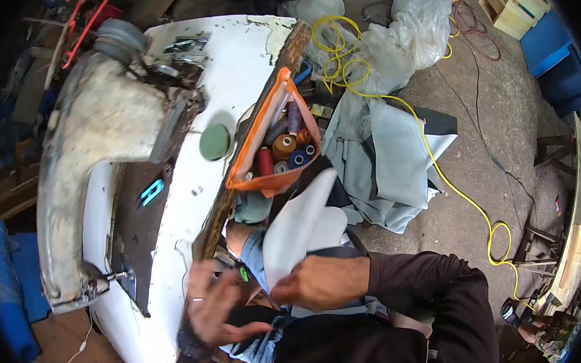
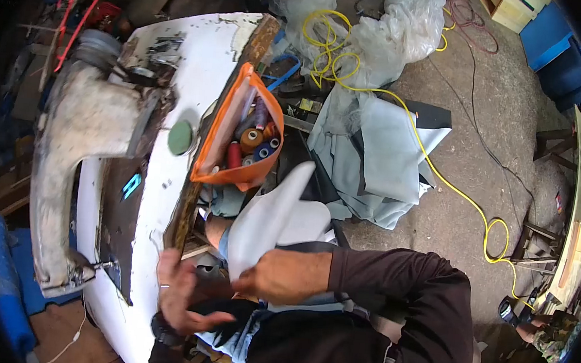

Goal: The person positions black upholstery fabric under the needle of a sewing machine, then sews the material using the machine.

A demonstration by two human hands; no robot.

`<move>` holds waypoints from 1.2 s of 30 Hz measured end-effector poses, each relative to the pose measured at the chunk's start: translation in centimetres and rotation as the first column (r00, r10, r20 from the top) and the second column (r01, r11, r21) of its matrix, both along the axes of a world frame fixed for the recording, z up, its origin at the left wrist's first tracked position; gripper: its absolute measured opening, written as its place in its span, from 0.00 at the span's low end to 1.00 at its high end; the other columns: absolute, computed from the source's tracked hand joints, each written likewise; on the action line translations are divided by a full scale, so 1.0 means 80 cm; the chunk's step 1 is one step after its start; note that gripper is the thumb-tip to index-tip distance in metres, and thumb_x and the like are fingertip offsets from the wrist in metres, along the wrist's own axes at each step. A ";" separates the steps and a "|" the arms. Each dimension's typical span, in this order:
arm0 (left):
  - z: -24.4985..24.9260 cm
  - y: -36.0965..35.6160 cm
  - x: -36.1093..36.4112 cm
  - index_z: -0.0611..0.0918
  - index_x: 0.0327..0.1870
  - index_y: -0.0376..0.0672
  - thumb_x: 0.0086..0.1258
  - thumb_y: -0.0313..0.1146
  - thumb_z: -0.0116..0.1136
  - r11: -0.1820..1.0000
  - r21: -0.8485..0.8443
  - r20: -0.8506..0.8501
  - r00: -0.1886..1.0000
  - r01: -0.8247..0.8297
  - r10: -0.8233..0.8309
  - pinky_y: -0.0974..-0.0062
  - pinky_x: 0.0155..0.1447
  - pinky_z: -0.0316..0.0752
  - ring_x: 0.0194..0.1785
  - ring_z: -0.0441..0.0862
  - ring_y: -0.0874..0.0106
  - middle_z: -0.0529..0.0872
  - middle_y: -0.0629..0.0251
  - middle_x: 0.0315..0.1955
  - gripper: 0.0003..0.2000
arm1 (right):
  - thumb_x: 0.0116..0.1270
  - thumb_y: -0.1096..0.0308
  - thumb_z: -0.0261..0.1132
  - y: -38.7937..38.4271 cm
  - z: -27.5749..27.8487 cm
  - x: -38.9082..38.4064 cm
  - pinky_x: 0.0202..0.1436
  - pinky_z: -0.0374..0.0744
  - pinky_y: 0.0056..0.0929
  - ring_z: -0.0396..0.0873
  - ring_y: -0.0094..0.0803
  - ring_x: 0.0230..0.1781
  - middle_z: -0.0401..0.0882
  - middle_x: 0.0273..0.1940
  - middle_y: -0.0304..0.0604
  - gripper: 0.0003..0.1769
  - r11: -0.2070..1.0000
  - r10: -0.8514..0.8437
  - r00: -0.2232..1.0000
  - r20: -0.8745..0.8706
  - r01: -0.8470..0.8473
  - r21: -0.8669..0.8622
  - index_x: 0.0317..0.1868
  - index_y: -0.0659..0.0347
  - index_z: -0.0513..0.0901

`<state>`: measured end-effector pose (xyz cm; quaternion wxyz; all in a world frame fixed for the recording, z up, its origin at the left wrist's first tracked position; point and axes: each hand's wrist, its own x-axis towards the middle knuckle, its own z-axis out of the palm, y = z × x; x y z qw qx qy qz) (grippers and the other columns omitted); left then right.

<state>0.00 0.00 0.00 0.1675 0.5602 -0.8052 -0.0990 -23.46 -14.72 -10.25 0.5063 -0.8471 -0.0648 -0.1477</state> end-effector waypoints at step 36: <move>0.198 0.352 0.268 0.83 0.73 0.49 0.65 0.45 0.80 0.698 -0.441 0.398 0.574 -0.564 0.715 0.51 0.82 0.66 0.82 0.70 0.52 0.81 0.55 0.74 0.34 | 0.81 0.64 0.70 0.206 0.190 0.311 0.33 0.70 0.46 0.63 0.53 0.26 0.71 0.28 0.58 0.19 0.996 -0.031 0.982 0.184 0.046 -0.075 0.36 0.70 0.75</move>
